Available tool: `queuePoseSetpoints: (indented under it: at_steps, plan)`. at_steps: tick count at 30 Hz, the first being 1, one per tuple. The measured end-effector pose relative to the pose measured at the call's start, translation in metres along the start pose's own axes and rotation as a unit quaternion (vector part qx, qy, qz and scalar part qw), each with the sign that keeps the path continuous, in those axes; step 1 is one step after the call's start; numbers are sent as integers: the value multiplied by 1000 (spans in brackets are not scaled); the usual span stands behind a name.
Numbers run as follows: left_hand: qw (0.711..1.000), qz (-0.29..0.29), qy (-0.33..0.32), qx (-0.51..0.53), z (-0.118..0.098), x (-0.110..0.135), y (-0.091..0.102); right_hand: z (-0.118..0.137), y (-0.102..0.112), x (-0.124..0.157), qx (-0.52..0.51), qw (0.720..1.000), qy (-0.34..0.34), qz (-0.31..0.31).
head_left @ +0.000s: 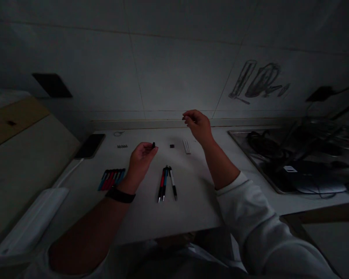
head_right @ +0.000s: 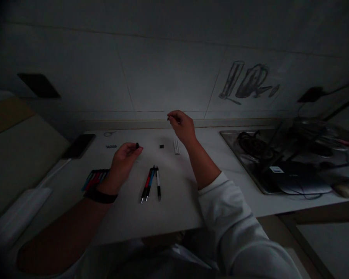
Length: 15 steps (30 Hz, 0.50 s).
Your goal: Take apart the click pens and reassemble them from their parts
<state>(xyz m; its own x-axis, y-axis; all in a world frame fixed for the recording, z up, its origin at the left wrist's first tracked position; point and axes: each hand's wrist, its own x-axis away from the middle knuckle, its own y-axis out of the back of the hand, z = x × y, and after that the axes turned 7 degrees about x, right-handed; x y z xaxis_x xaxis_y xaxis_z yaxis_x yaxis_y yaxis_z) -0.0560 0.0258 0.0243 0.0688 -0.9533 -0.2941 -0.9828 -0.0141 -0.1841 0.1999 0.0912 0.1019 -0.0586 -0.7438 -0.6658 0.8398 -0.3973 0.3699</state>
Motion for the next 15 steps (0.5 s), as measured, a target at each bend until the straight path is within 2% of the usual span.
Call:
queuePoseSetpoints:
  at_steps: [2, 5, 11, 15]
  plan:
    - [1000, -1, 2, 2, -4, 1, -1, -11, -5, 3, 55, 998, -11, 17]
    - [1000, 0, 5, 4, -7, 2, -1, -26, -18, 12, 151, 984, -47, 77]
    - [1000, -1, 10, 2, -5, 0, 0, -51, -44, 36, 304, 917, -81, 243]
    - [1000, 7, 8, -1, -4, 0, 0, -58, -54, 44, 334, 895, -92, 281]
